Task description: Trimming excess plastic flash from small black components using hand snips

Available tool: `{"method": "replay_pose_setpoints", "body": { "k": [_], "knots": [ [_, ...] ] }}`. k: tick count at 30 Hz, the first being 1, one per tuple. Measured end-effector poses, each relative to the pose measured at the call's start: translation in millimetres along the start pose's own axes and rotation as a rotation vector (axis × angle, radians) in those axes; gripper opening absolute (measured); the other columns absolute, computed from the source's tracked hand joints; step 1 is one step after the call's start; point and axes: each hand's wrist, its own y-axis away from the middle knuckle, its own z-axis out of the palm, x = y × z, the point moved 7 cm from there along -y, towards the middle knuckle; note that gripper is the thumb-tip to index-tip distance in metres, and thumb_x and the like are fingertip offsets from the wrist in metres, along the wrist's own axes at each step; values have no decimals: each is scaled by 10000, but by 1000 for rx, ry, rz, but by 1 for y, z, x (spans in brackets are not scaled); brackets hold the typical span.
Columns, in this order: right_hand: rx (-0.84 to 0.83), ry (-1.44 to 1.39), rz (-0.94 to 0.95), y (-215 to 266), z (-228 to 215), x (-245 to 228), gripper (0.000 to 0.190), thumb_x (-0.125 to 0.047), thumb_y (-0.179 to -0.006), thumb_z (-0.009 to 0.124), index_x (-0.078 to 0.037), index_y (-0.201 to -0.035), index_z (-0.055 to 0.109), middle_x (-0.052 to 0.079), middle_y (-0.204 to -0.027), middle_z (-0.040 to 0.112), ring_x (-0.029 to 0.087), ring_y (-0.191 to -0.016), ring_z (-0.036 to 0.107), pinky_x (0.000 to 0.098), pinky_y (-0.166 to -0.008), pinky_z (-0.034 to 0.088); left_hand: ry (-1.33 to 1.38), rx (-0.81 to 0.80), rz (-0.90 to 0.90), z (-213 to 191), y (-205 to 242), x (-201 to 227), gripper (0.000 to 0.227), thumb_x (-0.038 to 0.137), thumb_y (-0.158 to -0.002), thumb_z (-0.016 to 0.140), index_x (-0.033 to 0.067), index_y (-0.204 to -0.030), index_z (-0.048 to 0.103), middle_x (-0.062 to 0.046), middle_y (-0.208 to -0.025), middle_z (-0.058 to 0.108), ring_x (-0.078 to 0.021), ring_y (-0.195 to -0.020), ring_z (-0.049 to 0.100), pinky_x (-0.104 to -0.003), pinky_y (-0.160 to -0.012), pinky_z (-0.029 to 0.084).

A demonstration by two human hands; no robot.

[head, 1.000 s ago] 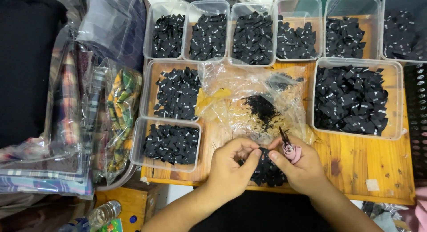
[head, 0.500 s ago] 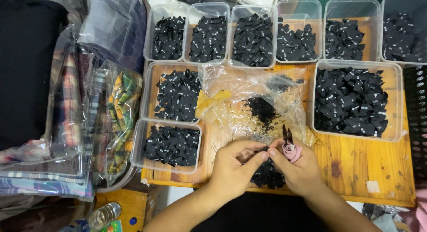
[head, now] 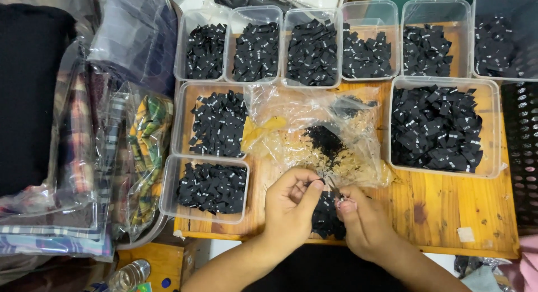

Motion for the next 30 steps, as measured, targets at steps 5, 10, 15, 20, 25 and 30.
{"method": "replay_pose_setpoints", "body": {
  "k": [5,10,15,20,25,30],
  "knots": [
    [66,71,-32,3,6,4,325,-329,-1046,370,-94,-1017,592,12,-753,616,178,-590,592,342,-575,481,79,33,73,7,5,3,25,31,-956,672,50,-947,687,-30,-807,633,-78,-690,531,-223,-626,457],
    [73,101,-21,1,5,7,321,-319,-1034,384,-79,-1034,596,52,-823,665,219,-650,650,373,-617,513,166,-5,128,11,7,9,42,-18,-969,641,0,-966,679,-86,-849,647,-126,-748,604,-243,-690,521],
    [72,123,-86,-1,3,0,301,-281,-1038,377,-76,-1066,595,67,-830,676,226,-663,662,348,-647,522,87,16,102,6,8,4,40,24,-955,686,9,-949,722,-68,-834,700,-86,-700,605,-219,-636,511],
    [65,124,-100,-2,3,-2,299,-285,-1046,365,-84,-1032,586,44,-760,629,206,-602,617,336,-602,492,37,17,117,4,8,8,39,23,-946,698,22,-926,732,-52,-821,676,-78,-670,524,-219,-605,446],
    [63,129,-96,-2,5,2,301,-290,-1050,359,-88,-1008,578,31,-733,599,198,-583,589,343,-585,471,46,10,111,5,8,6,41,27,-950,695,19,-924,725,-48,-821,671,-81,-688,534,-222,-623,458],
    [62,106,-80,-5,5,2,326,-308,-1052,345,-92,-998,583,41,-754,617,202,-603,607,346,-594,479,52,22,105,6,8,2,33,17,-948,698,14,-936,728,-45,-806,685,-82,-694,575,-222,-638,499]
  ]
}}
